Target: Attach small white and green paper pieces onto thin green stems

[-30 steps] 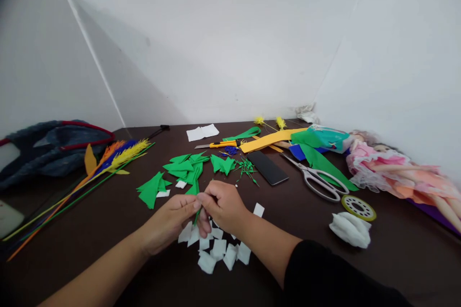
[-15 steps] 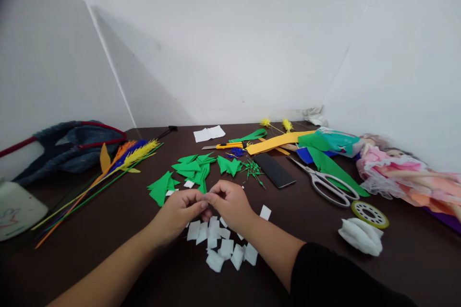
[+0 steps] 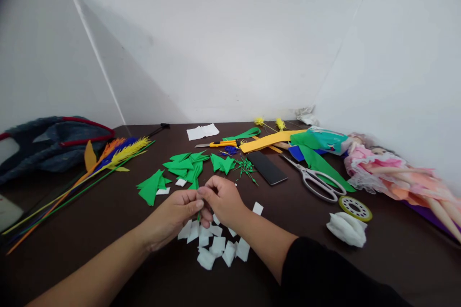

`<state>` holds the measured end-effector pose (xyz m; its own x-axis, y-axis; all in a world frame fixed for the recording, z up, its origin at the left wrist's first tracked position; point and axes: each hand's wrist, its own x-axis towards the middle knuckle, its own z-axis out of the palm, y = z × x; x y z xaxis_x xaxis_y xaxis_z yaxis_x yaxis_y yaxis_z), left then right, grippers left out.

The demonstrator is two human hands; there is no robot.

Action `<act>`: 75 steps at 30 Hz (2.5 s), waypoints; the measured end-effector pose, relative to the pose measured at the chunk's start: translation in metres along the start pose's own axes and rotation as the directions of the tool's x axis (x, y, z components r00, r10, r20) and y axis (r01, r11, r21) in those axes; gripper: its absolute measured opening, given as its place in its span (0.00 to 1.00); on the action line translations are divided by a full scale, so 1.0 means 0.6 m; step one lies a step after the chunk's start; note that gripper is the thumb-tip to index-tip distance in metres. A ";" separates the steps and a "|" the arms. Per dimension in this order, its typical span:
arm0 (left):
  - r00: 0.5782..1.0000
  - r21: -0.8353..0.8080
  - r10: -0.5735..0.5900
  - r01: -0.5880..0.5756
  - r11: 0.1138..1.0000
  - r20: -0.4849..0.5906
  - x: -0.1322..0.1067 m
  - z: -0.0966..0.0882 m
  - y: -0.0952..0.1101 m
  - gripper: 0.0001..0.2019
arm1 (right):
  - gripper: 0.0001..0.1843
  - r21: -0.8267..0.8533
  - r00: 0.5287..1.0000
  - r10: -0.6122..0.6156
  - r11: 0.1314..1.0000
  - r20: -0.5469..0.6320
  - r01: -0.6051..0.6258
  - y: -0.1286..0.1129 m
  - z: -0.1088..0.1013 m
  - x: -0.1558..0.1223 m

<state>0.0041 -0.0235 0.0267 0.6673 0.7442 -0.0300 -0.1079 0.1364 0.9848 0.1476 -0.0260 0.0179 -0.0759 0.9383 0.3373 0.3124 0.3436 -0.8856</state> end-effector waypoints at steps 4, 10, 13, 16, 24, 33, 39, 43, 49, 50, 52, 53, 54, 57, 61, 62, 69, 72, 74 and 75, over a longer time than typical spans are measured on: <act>0.991 0.107 0.032 -0.018 0.994 -0.129 0.008 0.001 -0.004 0.07 | 0.10 -0.130 0.997 -0.079 0.989 -0.020 0.076 0.007 0.000 0.001; 0.983 0.182 -0.006 0.040 0.982 -0.183 0.008 0.004 0.000 0.08 | 0.10 -0.126 0.993 -0.108 0.987 -0.045 0.102 0.008 -0.004 -0.002; 0.986 0.171 -0.018 0.047 0.984 -0.165 0.007 0.009 0.004 0.08 | 0.09 -0.101 0.994 -0.099 0.991 -0.055 0.093 0.008 -0.008 -0.003; 0.995 0.087 -0.028 0.037 0.996 -0.098 0.008 0.015 0.003 0.09 | 0.09 -0.056 0.996 -0.073 0.996 -0.042 0.070 0.007 -0.013 -0.003; 0.996 -0.148 -0.086 0.086 0.985 0.007 0.010 0.024 0.005 0.09 | 0.10 0.014 0.994 -0.111 0.994 0.010 0.110 0.010 -0.024 -0.001; 0.989 0.174 0.055 -0.031 0.984 -0.136 0.015 0.015 -0.004 0.07 | 0.11 0.301 0.999 -0.034 0.953 0.016 0.027 0.011 -0.025 0.004; 0.899 0.934 0.438 -0.171 0.313 0.018 0.010 0.000 0.002 0.07 | 0.24 0.441 0.942 0.285 0.833 0.176 -0.335 0.025 -0.031 0.011; 0.828 0.971 0.510 -0.222 -0.085 0.234 0.011 -0.015 -0.001 0.09 | 0.25 0.356 0.905 0.316 0.842 0.284 -0.405 0.024 -0.032 0.007; 0.816 0.967 0.521 -0.232 -0.100 0.250 0.012 -0.019 -0.003 0.12 | 0.15 0.180 0.944 0.199 0.951 0.263 -0.250 0.021 -0.030 0.000; 0.824 0.969 0.516 -0.241 -0.053 0.233 0.011 -0.019 -0.003 0.12 | 0.14 0.142 0.951 0.176 0.966 0.256 -0.217 0.020 -0.030 0.000; 0.856 0.964 0.482 -0.255 0.072 0.190 0.009 -0.019 -0.001 0.11 | 0.11 0.066 0.965 0.121 0.988 0.234 -0.140 0.018 -0.032 0.000; 0.878 0.956 0.453 -0.250 0.152 0.157 0.008 -0.019 0.000 0.10 | 0.10 0.030 0.971 0.088 0.995 0.223 -0.097 0.016 -0.033 0.000; 0.901 0.942 0.418 -0.234 0.240 0.117 0.006 -0.018 0.002 0.09 | 0.09 -0.007 0.976 0.052 0.999 0.211 -0.052 0.014 -0.034 0.000; 0.953 0.865 0.302 -0.155 0.477 0.005 0.001 -0.016 0.005 0.05 | 0.10 -0.118 0.982 -0.033 0.991 0.185 0.056 0.009 -0.037 0.000; 0.970 0.846 0.241 -0.091 0.525 -0.045 -0.005 -0.015 0.012 0.03 | 0.10 -0.184 0.981 -0.084 0.976 0.173 0.116 0.011 -0.033 -0.002; 0.970 0.861 0.238 -0.085 0.502 -0.043 -0.006 -0.016 0.013 0.03 | 0.10 -0.187 0.982 -0.090 0.975 0.167 0.121 0.012 -0.031 -0.002; 0.958 0.892 0.287 -0.110 0.438 -0.023 -0.006 -0.022 0.006 0.06 | 0.10 -0.223 0.978 -0.148 0.958 0.149 0.179 0.014 -0.021 -0.005; 0.950 0.885 0.309 -0.098 0.455 -0.054 -0.006 -0.021 0.005 0.07 | 0.12 -0.251 0.956 -0.236 0.928 0.175 0.275 0.013 -0.021 -0.003; 0.953 0.860 0.296 -0.093 0.501 -0.069 -0.007 -0.020 0.007 0.08 | 0.13 -0.291 0.930 -0.304 0.889 0.206 0.354 0.013 -0.021 -0.003; 0.959 0.834 0.274 -0.092 0.545 -0.074 -0.007 -0.019 0.009 0.09 | 0.14 -0.317 0.916 -0.335 0.864 0.220 0.392 0.013 -0.021 -0.003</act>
<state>-0.0079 -0.0183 0.0303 0.5558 0.7993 0.2285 0.4944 -0.5388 0.6821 0.1623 -0.0253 0.0145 -0.3823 0.7530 0.5355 0.5404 0.6523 -0.5315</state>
